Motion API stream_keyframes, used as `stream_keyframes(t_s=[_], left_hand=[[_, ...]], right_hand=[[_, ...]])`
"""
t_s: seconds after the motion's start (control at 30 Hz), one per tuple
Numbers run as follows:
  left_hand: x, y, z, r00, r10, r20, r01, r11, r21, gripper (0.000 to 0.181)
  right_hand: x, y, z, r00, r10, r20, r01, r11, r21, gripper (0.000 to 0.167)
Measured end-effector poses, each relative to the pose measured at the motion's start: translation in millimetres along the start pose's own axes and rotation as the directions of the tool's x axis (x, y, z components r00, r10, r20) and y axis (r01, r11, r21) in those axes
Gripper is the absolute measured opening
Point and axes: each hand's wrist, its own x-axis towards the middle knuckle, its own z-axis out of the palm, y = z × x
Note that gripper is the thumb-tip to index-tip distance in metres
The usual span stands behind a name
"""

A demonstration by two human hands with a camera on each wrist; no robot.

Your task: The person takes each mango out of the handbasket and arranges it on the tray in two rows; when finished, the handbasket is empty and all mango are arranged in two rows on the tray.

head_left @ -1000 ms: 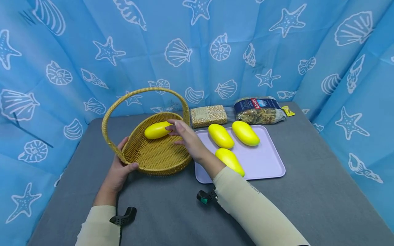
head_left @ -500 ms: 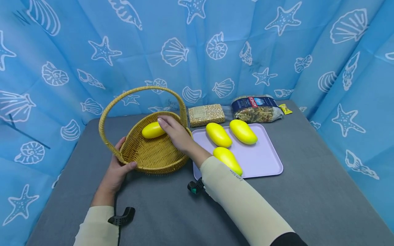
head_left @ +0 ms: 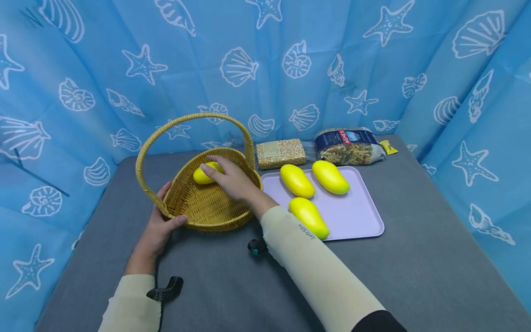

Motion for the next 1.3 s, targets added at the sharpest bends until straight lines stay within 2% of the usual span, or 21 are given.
stream_keyframes(t_s=[0.2,0.4,0.57,0.73,0.87,1.0,1.1,1.23,1.3], left_hand=[[0.2,-0.3,0.0,1.0,-0.003,0.002,0.003,1.0,0.01,0.097],[-0.2,-0.9,0.1,1.0,-0.01,0.005,0.01,1.0,0.007,0.098],[0.1,-1.3,-0.1,1.0,-0.017,-0.003,0.017,1.0,0.01,0.099],[0.1,-1.0,0.5,1.0,-0.02,-0.004,0.02,1.0,0.008,0.099],[-0.4,-1.3,0.3,1.0,-0.01,0.006,0.01,1.0,0.002,0.098],[-0.2,-1.6,0.5,1.0,0.005,0.021,-0.005,1.0,-0.006,0.097],[0.0,-1.5,0.5,1.0,0.012,0.026,-0.012,1.0,-0.008,0.096],[-0.2,-1.4,-0.2,1.0,0.013,0.024,-0.013,1.0,-0.009,0.096],[-0.2,-1.4,-0.1,1.0,0.011,0.024,-0.01,1.0,-0.012,0.097]], right_hand=[[1.6,2,4,0.998,0.047,0.042,-0.042,0.992,-0.119,0.074],[0.5,5,8,0.99,0.104,0.1,-0.063,0.937,-0.344,0.076],[-1.1,5,11,0.989,0.118,0.089,-0.07,0.905,-0.419,0.07],[-0.9,4,12,0.989,0.134,0.068,-0.091,0.892,-0.443,0.062],[1.3,4,11,0.981,0.129,0.145,-0.059,0.91,-0.41,0.053],[2.4,5,10,0.963,0.123,0.239,-0.031,0.934,-0.357,0.06],[3.3,7,11,0.953,0.113,0.281,-0.003,0.932,-0.363,0.068],[3.3,7,11,0.946,0.102,0.308,0.018,0.93,-0.366,0.071],[2.7,7,10,0.954,0.095,0.284,0.008,0.94,-0.341,0.071]])
